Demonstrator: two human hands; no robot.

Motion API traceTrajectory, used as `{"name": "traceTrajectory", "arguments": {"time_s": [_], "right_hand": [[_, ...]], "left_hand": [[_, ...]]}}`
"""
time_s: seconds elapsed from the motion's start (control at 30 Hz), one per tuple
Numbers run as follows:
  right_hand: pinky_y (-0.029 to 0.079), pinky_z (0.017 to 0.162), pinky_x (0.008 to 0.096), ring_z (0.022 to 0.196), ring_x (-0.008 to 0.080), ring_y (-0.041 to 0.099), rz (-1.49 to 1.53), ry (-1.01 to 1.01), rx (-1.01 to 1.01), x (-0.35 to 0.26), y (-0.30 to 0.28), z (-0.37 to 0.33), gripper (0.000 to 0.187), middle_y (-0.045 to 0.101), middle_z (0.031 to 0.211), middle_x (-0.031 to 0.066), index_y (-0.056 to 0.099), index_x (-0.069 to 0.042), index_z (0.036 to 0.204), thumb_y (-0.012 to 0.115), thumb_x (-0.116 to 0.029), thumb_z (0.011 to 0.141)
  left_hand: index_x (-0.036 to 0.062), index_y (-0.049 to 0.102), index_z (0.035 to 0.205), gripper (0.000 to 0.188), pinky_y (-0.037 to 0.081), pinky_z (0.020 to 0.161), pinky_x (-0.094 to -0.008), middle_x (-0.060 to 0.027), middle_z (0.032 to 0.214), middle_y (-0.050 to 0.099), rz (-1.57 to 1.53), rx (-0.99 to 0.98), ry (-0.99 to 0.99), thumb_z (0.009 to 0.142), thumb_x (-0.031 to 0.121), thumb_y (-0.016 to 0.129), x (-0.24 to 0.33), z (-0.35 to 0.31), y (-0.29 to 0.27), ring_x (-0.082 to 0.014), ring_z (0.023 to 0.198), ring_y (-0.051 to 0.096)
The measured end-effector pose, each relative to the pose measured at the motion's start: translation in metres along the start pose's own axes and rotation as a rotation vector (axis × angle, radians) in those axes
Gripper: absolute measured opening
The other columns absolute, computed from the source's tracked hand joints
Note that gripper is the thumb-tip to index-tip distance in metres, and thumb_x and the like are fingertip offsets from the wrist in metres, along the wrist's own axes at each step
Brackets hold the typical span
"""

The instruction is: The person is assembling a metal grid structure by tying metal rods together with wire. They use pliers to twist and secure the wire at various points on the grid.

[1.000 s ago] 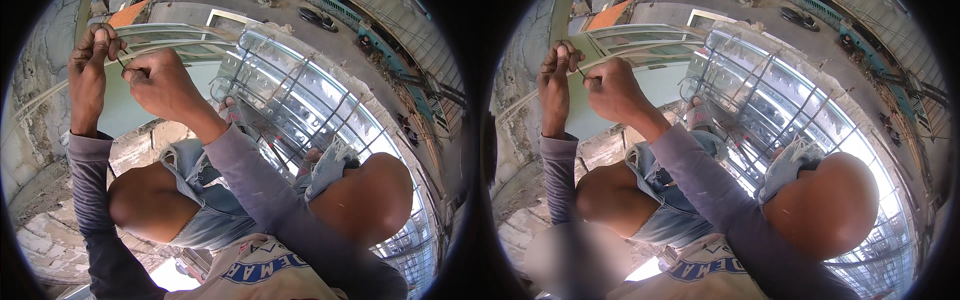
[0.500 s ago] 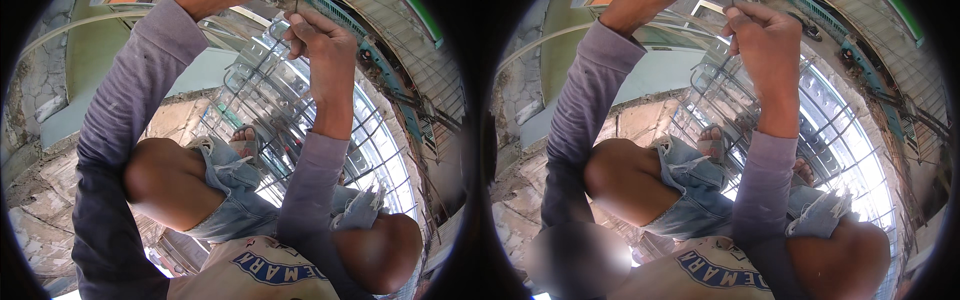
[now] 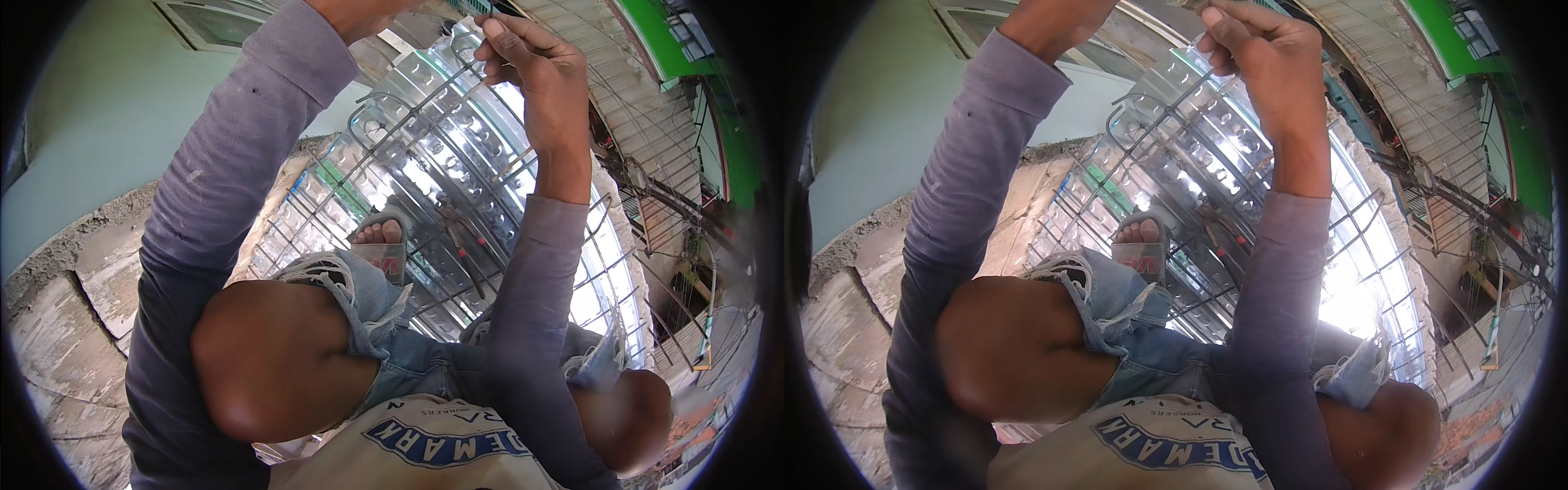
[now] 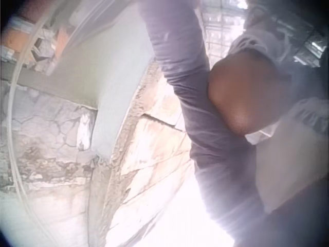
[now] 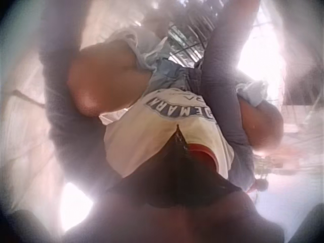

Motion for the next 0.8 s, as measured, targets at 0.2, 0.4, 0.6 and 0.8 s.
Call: {"name": "traceTrajectory", "arguments": {"time_s": [0.2,0.4,0.6,0.8], "right_hand": [[0.056,0.07,0.0261,0.074,0.0124,0.07,-0.186,0.271,-0.511,-0.025,0.02,0.038,0.024,0.078,0.085,0.0071,0.08,0.001,0.097,0.076,-0.023,0.101],[0.048,0.061,0.0273,0.064,0.0082,0.062,-0.904,0.137,-0.73,-0.079,-0.041,0.042,0.025,0.07,0.071,0.0025,0.08,-0.002,0.095,0.072,-0.024,0.103],[0.045,0.059,0.0272,0.061,0.0063,0.059,-1.0,0.365,-0.432,-0.074,-0.161,0.006,0.026,0.068,0.067,0.0016,0.076,-0.003,0.085,0.068,-0.022,0.1],[0.051,0.06,0.0474,0.058,0.034,0.064,-1.516,0.543,-0.782,0.046,-0.232,-0.086,0.016,0.066,0.066,0.0206,0.069,0.004,0.069,0.063,-0.008,0.077]], "left_hand": [[-0.0022,0.069,0.098,0.022,0.051,0.071,-0.0287,-0.004,0.081,0.066,-0.039,-0.046,0.111,0.107,0.012,0.054,-0.003,-0.005,-0.027,-0.0123,0.072,0.06],[-0.0013,0.072,0.117,0.032,0.053,0.082,-0.0324,-0.0082,0.097,0.073,0.23,-0.38,-0.006,0.109,0.027,0.059,-0.023,-0.02,-0.006,-0.0174,0.091,0.067],[-0.0045,0.071,0.126,0.047,0.055,0.094,-0.0437,-0.0217,0.108,0.075,0.65,-0.768,-0.044,0.106,0.037,0.063,-0.066,-0.048,0.05,-0.0335,0.101,0.073],[-0.0033,0.075,0.118,0.04,0.054,0.094,-0.0457,-0.0208,0.101,0.076,0.797,-1.04,-0.174,0.104,0.032,0.064,-0.124,-0.073,0.091,-0.036,0.1,0.073]]}}
Point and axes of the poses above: each hand's wrist, its own z-axis towards the middle knuckle, its own y-axis out of the palm, x = y × z, the point moved 7 cm from there along z, towards the middle knuckle
